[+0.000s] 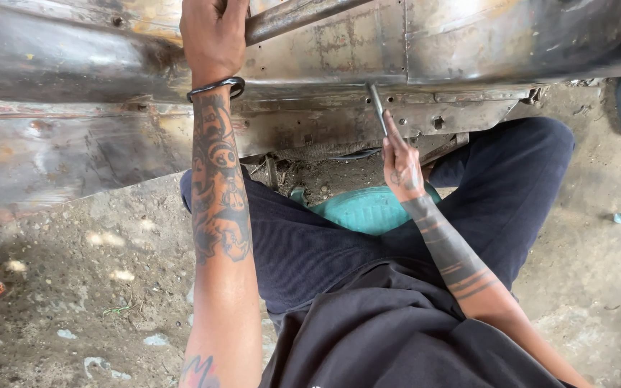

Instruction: Hammering a metal tool against a motorcycle frame to shape or clean it

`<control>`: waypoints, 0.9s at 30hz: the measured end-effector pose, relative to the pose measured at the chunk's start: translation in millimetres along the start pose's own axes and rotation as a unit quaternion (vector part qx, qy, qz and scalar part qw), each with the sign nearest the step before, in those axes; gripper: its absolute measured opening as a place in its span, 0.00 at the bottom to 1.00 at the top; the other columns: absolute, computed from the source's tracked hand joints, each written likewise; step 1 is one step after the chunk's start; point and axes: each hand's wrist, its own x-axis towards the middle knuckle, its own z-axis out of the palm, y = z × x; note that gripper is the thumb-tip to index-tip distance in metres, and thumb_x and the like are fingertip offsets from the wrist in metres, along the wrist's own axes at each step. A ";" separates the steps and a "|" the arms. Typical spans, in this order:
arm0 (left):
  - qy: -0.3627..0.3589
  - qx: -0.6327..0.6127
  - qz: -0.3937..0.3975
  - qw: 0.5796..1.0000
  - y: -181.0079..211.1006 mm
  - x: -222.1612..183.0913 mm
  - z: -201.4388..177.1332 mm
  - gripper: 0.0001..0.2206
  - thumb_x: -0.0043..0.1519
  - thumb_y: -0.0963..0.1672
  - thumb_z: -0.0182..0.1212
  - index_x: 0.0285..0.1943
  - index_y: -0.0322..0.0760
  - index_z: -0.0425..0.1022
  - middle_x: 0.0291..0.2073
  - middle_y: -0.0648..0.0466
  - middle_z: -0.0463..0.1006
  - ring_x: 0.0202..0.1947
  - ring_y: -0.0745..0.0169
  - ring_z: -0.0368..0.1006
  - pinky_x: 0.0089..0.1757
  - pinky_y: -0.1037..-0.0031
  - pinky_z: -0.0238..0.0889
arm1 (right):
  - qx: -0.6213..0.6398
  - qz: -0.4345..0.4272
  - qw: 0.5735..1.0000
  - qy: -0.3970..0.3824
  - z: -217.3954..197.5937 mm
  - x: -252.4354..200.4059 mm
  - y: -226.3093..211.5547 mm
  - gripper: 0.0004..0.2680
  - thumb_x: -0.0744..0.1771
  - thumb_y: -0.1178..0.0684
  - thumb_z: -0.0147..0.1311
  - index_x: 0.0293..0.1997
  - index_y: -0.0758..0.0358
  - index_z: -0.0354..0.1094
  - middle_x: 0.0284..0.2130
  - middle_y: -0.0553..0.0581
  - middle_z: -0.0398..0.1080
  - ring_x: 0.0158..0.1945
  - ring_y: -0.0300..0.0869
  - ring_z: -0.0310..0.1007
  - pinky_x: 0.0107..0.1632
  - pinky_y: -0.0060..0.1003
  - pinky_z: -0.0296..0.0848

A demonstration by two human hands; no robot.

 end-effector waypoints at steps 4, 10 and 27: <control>-0.022 0.009 0.015 1.000 6.5 1.4 -4.2 0.31 0.73 0.60 0.51 0.20 0.44 0.57 0.13 0.62 0.57 0.17 0.69 0.51 0.26 0.68 0.45 | 0.039 0.056 0.998 -0.006 -7.1 -13.3 3.6 0.18 0.74 0.57 0.42 0.77 0.54 0.49 0.24 0.48 0.68 0.18 0.32 0.53 0.22 0.32 0.60; -0.022 -0.018 0.013 1.000 10.8 0.2 -4.9 0.30 0.73 0.59 0.53 0.20 0.43 0.57 0.13 0.61 0.58 0.17 0.68 0.51 0.27 0.68 0.46 | -0.014 -0.037 0.999 0.010 -12.3 0.8 -8.6 0.17 0.75 0.53 0.39 0.78 0.53 0.49 0.25 0.55 0.71 0.17 0.37 0.52 0.25 0.39 0.55; -0.020 -0.034 0.061 0.997 11.1 3.3 -5.0 0.25 0.73 0.53 0.53 0.21 0.42 0.63 0.16 0.60 0.64 0.20 0.67 0.59 0.28 0.68 0.45 | 0.039 0.084 0.995 -0.042 -7.9 -3.1 -20.6 0.18 0.73 0.54 0.42 0.75 0.47 0.51 0.63 0.62 0.66 0.31 0.35 0.74 0.37 0.32 0.70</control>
